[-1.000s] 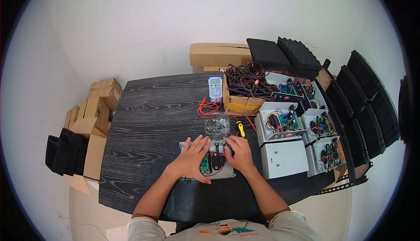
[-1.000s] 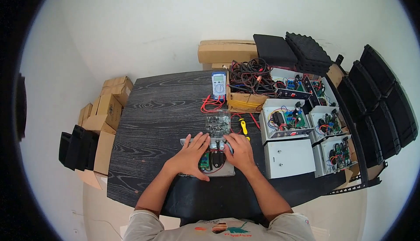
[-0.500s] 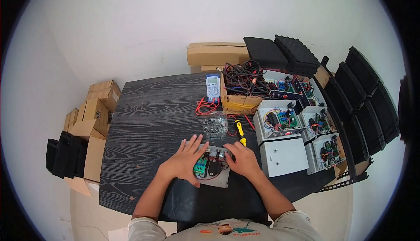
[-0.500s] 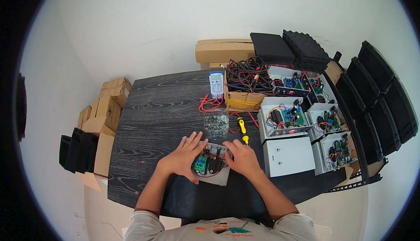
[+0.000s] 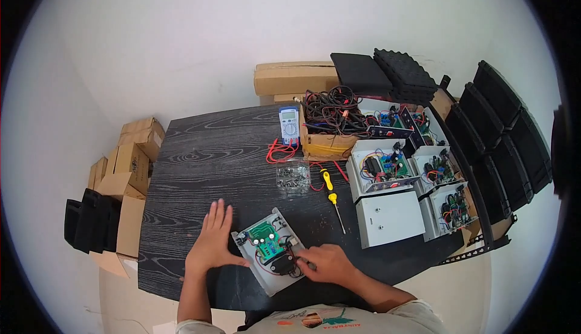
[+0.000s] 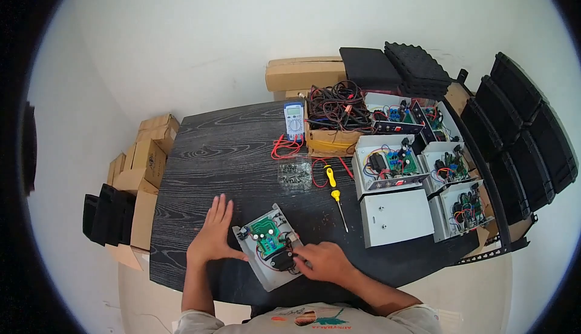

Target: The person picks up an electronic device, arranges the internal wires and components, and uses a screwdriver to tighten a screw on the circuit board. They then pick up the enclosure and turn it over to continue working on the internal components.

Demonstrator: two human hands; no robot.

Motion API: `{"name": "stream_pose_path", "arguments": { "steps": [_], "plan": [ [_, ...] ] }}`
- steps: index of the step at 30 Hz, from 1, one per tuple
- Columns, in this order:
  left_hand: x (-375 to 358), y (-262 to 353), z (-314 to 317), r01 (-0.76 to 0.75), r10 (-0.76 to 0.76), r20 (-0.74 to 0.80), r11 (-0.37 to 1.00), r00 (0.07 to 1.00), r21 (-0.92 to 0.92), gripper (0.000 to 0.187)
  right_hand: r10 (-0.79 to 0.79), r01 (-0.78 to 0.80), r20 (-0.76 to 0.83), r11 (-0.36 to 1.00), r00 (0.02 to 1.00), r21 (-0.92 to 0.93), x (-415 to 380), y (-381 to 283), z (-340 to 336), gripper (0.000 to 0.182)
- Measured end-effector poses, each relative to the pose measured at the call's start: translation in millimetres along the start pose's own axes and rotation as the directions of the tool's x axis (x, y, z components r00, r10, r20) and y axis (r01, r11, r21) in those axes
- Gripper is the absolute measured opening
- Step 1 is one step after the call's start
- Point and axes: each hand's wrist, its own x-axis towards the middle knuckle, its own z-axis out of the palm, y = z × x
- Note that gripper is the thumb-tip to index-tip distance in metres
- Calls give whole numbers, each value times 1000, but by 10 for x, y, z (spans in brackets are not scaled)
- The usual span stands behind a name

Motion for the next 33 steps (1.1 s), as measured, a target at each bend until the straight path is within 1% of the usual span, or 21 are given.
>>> {"name": "stream_pose_path", "arguments": {
  "steps": [1, 2, 3, 5, 6, 7, 8, 10, 11, 13, 15, 16, 18, 20, 22, 23, 24, 27, 29, 30, 33],
  "plan": [
    [-139, -79, 106, 32, -33, -7, 999, 999, -28, 157, -8, 8, 4, 1000, 1000, 23, -31, -54, 23, 21],
    [-232, -115, 187, 64, -65, -13, 996, 998, -57, 155, -21, 20, 12, 996, 1000, 84, -64, -97, 60, 21],
    [-320, -62, 166, 150, -140, 94, 983, 986, -103, 147, -35, 32, 20, 989, 999, 146, -98, -138, 104, 21],
    [-401, -13, 264, 230, -178, 252, 954, 951, -194, 146, -51, 35, 52, 961, 997, 275, -161, -214, 182, 21],
    [-425, 23, 301, 275, -190, 328, 932, 925, -236, 145, -63, 38, 73, 954, 995, 298, -171, -224, 193, 21],
    [-447, 70, 334, 178, -107, 294, 957, 950, -227, 128, -77, 43, 94, 946, 993, 321, -174, -231, 199, 21],
    [-434, 98, 358, 168, -97, 292, 959, 951, -229, 122, -93, 47, 116, 938, 989, 345, -171, -235, 202, 21],
    [-367, 94, 424, 145, -75, 288, 962, 955, -231, 109, -103, 58, 104, 927, 989, 370, -117, -167, 194, 21],
    [-317, 56, 452, 98, -26, 264, 961, 964, -260, 105, -107, 63, 96, 922, 990, 382, -83, -129, 172, 22],
    [-157, -50, 505, -5, 74, 211, 950, 975, -312, 97, -79, 61, 50, 953, 996, 297, -15, -70, 85, 18],
    [76, -128, 544, -98, 182, 204, 927, 962, -363, 92, -36, 39, -21, 974, 999, 223, 18, -17, -9, 17],
    [175, -153, 540, -144, 236, 200, 910, 951, -388, 91, -45, 57, -65, 980, 997, 190, 36, 17, -59, 18],
    [393, 31, 341, -155, 266, 259, 912, 929, -379, 82, -63, 82, -151, 989, 987, 123, 69, 79, -162, 20],
    [618, 191, 230, -182, 312, 328, 911, 892, -371, 76, -44, 53, -113, 996, 993, 77, 105, 101, -274, 31],
    [805, 294, 296, -267, 382, 314, 897, 869, -352, 68, -27, 29, -71, 999, 997, 29, 112, 118, -371, 43],
    [903, 369, 326, -305, 413, 308, 888, 857, -343, 65, 26, -22, 72, 998, 997, -56, 60, 200, -350, 66],
    [974, 449, 365, -341, 443, 304, 879, 843, -334, 62, 48, -40, 114, 996, 992, -74, 76, 193, -360, 76],
    [1110, 706, 504, -402, 440, 219, 894, 871, -199, 50, 120, -87, 244, 986, 962, -140, 110, 170, -368, 106],
    [1107, 764, 559, -457, 460, 147, 888, 876, -55, 46, 170, -106, 331, 973, 928, -203, 108, 165, -342, 123],
    [1089, 784, 583, -476, 471, 112, 879, 875, 17, 44, 163, -100, 340, 975, 926, -196, 113, 164, -358, 126],
    [815, 747, 494, -418, 418, 8, 908, 908, -14, 63, 149, -85, 379, 980, 913, -181, 131, 151, -437, 134]
  ]
}}
